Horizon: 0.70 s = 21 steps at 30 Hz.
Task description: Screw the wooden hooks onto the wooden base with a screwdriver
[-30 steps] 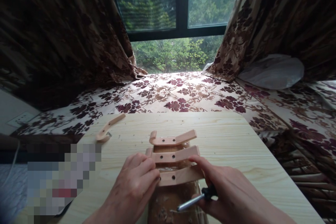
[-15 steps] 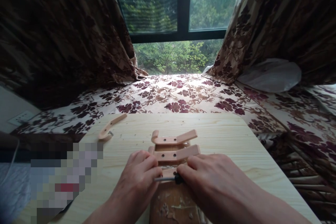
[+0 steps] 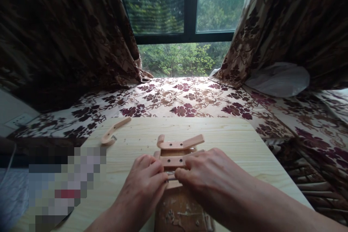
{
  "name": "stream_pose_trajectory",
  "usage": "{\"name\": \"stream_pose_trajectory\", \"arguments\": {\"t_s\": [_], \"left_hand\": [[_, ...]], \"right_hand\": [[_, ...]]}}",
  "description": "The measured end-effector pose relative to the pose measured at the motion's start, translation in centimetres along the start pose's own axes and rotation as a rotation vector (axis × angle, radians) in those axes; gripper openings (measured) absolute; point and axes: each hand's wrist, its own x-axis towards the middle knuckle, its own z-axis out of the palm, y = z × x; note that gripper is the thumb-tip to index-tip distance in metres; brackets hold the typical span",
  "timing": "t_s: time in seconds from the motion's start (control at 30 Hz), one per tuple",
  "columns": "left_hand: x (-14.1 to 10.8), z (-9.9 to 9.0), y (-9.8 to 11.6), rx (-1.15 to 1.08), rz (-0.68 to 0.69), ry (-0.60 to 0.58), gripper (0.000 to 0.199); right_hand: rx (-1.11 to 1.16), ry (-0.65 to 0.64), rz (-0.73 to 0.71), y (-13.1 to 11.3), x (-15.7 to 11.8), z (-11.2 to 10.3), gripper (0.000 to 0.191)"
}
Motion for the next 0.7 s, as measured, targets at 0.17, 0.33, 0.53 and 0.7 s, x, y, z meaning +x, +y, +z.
{"name": "stream_pose_trajectory", "arguments": {"t_s": [0.17,0.33,0.53,0.7], "left_hand": [[0.0,0.0,-0.1,0.005,-0.001,0.005,0.021],[0.1,0.1,0.0,0.000,-0.001,0.016,0.020],[0.2,-0.2,0.0,-0.014,-0.016,-0.006,0.019],[0.2,-0.4,0.3,-0.016,-0.060,-0.032,0.020]], "right_hand": [[0.077,-0.100,-0.091,-0.4,1.2,0.5,0.024],[0.048,-0.026,-0.112,-0.8,1.5,0.9,0.029],[0.026,-0.031,-0.106,-1.2,1.6,0.4,0.029],[0.016,-0.040,-0.107,-0.7,0.6,0.0,0.026]]}}
